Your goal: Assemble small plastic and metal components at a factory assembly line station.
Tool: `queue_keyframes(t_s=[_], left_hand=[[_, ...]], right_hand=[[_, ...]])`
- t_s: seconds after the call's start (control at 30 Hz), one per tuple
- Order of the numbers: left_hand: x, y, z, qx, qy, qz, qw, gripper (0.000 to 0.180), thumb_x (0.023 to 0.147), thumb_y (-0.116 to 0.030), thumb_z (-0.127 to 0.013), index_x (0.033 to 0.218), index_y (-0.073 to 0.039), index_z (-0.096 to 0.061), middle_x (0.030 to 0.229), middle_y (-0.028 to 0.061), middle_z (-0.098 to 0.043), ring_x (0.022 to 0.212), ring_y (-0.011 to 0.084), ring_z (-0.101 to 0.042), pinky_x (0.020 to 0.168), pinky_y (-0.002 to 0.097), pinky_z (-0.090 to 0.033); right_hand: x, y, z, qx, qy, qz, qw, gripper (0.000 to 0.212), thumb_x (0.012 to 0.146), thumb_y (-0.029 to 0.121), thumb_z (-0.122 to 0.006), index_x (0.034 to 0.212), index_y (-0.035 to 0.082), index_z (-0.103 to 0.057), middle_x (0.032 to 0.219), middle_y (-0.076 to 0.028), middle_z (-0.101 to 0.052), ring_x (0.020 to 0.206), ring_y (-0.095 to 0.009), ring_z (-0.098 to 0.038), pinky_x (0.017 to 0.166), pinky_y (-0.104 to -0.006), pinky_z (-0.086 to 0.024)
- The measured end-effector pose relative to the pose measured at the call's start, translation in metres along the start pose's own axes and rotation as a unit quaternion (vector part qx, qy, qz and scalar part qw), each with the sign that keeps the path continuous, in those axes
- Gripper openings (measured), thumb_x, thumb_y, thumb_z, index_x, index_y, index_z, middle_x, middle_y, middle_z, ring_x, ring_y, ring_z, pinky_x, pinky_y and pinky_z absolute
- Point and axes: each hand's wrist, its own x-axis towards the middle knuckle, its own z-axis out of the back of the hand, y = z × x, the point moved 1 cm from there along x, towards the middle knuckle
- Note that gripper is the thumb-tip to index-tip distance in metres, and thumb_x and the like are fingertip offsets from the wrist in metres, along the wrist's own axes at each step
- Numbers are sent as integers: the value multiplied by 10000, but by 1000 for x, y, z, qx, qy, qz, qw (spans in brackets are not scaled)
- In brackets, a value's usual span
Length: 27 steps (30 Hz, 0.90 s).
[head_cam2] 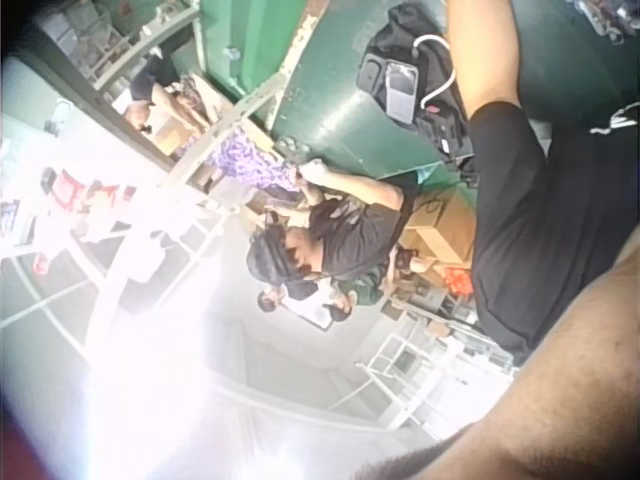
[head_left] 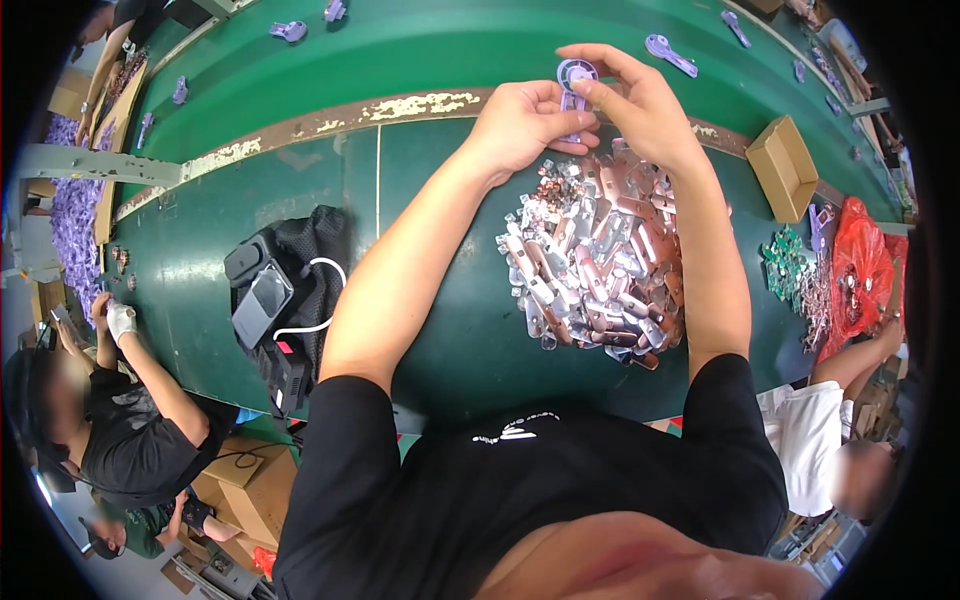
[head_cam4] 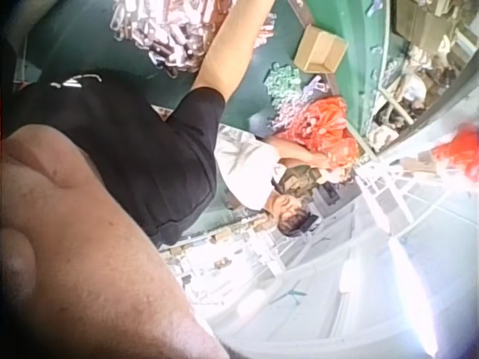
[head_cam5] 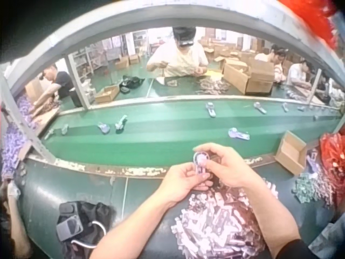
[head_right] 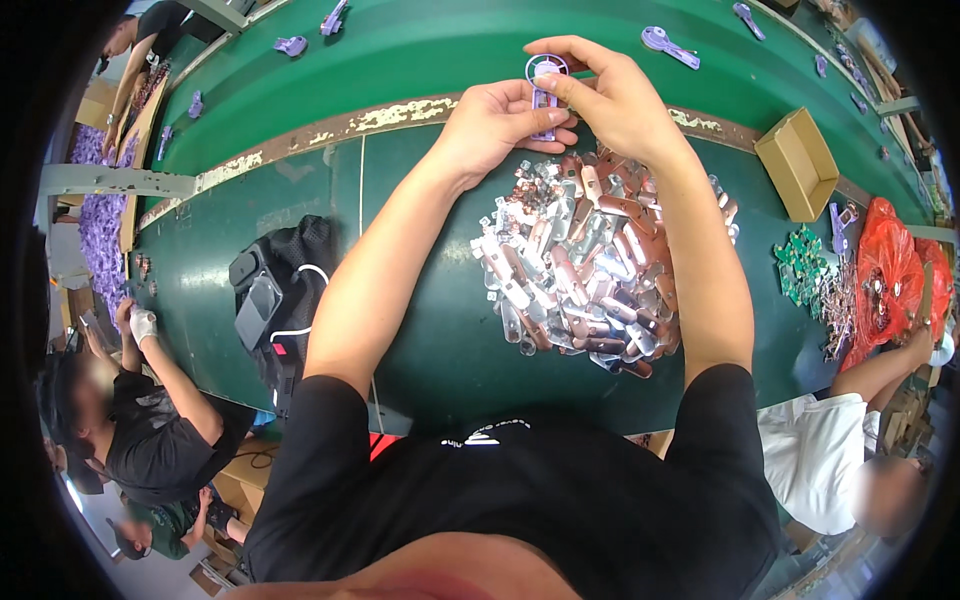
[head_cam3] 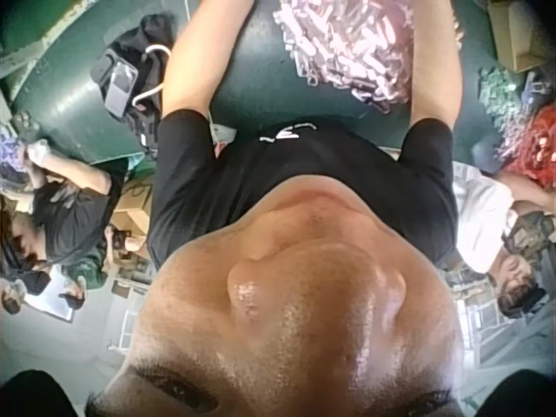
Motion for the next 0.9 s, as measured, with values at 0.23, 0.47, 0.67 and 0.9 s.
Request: queue_keyframes(t_s=[0.23,0.47,0.67,0.9], left_hand=[[1,2,-7,1,-44,12,999,204,983,-72,-688,1120,75,-658,1056,165,-729,939,252,-755,843,329,-639],[1,2,-5,-2,-37,7,999,204,977,-70,-692,1110,80,-662,1046,166,-730,934,247,-754,837,326,-637],[2,0,-6,-12,-50,11,999,215,941,-18,-708,1104,112,-656,1012,195,-741,885,263,-762,785,338,-647],[0,-3,-3,10,-14,22,1000,247,975,-89,-699,1140,90,-656,1069,187,-729,954,256,-754,861,326,-633]], right_hand=[[2,-6,8,-39,23,20,999,337,994,135,-651,1318,40,-645,994,-55,-708,909,-112,-626,814,-293,-542],[2,-6,8,-30,21,15,999,333,1004,134,-645,1323,37,-640,1007,-53,-703,908,-117,-619,812,-293,-542],[2,-5,10,-3,22,-10,1000,324,1006,95,-633,1323,25,-635,1024,-57,-704,933,-115,-633,823,-288,-549],[2,0,16,-32,57,-27,998,353,1006,53,-619,1355,7,-607,1179,-54,-677,1070,-117,-630,952,-286,-518]])
